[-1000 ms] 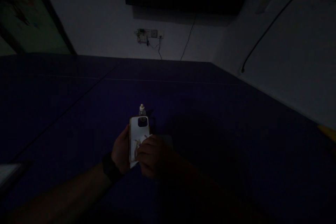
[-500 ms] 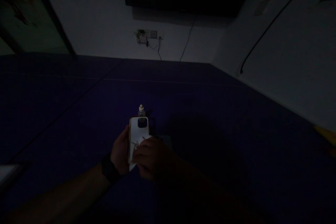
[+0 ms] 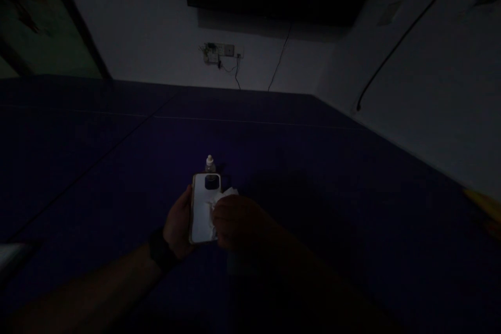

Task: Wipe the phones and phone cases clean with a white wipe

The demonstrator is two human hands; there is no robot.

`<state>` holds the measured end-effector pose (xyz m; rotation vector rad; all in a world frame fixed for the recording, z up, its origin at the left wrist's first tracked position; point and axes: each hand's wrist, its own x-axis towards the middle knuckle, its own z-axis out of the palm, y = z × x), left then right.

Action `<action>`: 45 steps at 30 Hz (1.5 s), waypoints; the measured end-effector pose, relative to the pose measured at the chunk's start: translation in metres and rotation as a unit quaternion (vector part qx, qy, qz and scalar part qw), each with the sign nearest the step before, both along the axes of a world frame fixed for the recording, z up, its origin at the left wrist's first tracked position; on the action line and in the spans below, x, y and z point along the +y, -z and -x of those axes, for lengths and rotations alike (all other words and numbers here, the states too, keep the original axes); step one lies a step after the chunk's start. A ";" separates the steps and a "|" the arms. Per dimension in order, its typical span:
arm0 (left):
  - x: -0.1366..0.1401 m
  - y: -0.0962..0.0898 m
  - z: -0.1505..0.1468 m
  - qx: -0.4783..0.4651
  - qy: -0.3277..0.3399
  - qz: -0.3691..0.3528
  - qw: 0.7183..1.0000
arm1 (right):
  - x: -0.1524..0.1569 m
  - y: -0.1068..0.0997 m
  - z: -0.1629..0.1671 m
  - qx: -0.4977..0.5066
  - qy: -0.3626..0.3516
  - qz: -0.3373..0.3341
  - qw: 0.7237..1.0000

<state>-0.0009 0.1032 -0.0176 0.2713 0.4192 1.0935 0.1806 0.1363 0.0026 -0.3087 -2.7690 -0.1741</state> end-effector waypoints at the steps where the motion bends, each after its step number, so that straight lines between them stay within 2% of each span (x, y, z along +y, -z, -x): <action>1: 0.000 0.001 0.000 -0.004 0.004 -0.007 1.000 | 0.001 -0.002 0.000 -0.010 -0.007 -0.008 1.000; 9: 0.000 -0.001 0.001 0.007 0.018 0.015 1.000 | -0.008 -0.003 0.007 -0.034 -0.065 -0.003 0.997; 13: 0.001 -0.005 0.001 0.034 -0.018 0.026 0.999 | -0.005 0.000 0.006 -0.009 -0.037 -0.042 0.998; 15: 0.001 -0.007 0.002 0.045 -0.017 0.032 0.998 | -0.003 0.001 0.006 0.017 -0.022 -0.055 0.998; 20: 0.000 -0.008 0.002 0.049 -0.010 0.051 0.997 | -0.007 0.004 0.007 0.043 -0.044 0.007 0.998; 22: 0.001 -0.008 0.001 0.036 -0.016 0.052 0.998 | -0.009 0.004 0.007 0.068 -0.020 0.026 0.997; 24: 0.002 -0.007 0.001 0.022 -0.015 0.051 0.998 | -0.010 0.006 0.006 0.109 0.019 0.019 0.994; 26: 0.003 -0.005 0.002 0.007 -0.011 0.048 0.999 | -0.011 0.008 0.006 0.138 0.027 0.011 0.990; 30: 0.004 -0.002 0.003 -0.016 -0.015 0.048 0.999 | -0.015 0.010 0.011 0.143 -0.032 0.038 0.988; 33: 0.003 -0.005 0.001 0.008 -0.022 0.067 0.998 | -0.016 0.009 0.010 0.157 -0.052 0.053 0.985; 36: 0.002 -0.012 -0.001 0.030 -0.050 0.069 0.996 | -0.012 0.008 0.007 0.153 -0.014 0.031 0.988; 40: 0.002 -0.015 -0.002 0.026 -0.035 0.060 0.997 | -0.008 0.009 0.008 0.126 -0.004 -0.025 0.992; 45: 0.002 -0.014 -0.002 0.042 -0.035 0.069 0.996 | -0.013 0.008 0.009 0.072 -0.026 -0.008 0.997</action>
